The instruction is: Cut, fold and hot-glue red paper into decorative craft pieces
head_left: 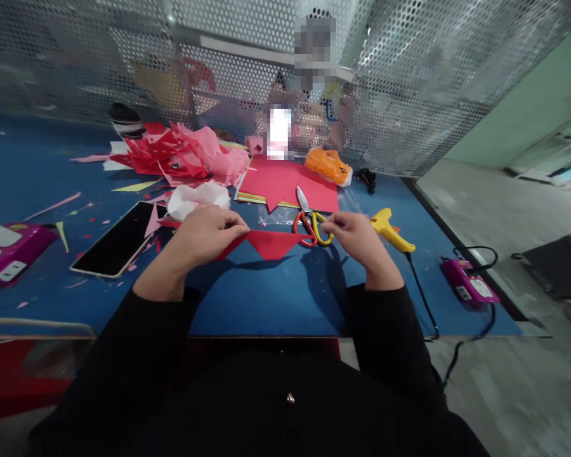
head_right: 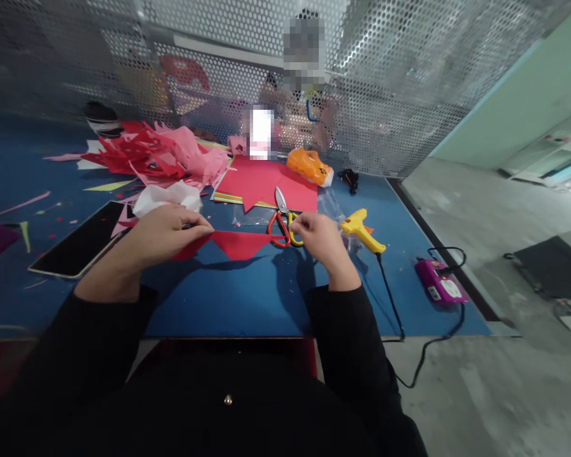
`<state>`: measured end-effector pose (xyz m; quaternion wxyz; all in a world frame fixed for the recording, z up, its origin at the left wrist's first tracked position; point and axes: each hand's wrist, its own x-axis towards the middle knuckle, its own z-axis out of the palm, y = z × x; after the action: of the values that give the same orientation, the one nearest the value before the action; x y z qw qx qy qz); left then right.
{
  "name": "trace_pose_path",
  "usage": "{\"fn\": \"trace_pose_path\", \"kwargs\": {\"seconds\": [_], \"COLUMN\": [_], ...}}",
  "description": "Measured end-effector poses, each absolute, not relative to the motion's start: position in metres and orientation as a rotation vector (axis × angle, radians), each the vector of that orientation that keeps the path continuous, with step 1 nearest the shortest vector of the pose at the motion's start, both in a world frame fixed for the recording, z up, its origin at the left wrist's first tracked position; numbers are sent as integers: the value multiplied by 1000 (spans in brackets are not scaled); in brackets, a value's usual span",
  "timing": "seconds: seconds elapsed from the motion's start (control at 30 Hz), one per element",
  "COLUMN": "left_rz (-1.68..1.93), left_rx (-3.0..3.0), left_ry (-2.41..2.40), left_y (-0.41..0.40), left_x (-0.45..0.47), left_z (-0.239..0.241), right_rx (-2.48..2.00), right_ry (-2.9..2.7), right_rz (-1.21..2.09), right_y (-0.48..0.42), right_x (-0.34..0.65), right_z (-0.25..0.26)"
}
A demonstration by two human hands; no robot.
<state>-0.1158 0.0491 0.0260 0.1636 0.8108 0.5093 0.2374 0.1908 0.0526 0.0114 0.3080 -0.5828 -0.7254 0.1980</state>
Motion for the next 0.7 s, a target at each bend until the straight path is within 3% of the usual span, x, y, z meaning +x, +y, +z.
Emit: {"fn": "trace_pose_path", "kwargs": {"seconds": [0.13,0.33,0.7], "left_rz": [698,753,701], "left_rx": [2419,2471,2430], "left_ry": [1370,1293,1310], "left_y": [40,30,37], "left_x": [-104,-82,-96], "left_z": [30,25,26], "right_rx": [-1406,-1197,-1210], "right_ry": [-1879,-2218,-2244], "right_rz": [285,196,285], "right_y": [46,26,36], "right_x": [171,122,161], "right_z": [13,9,13]}}
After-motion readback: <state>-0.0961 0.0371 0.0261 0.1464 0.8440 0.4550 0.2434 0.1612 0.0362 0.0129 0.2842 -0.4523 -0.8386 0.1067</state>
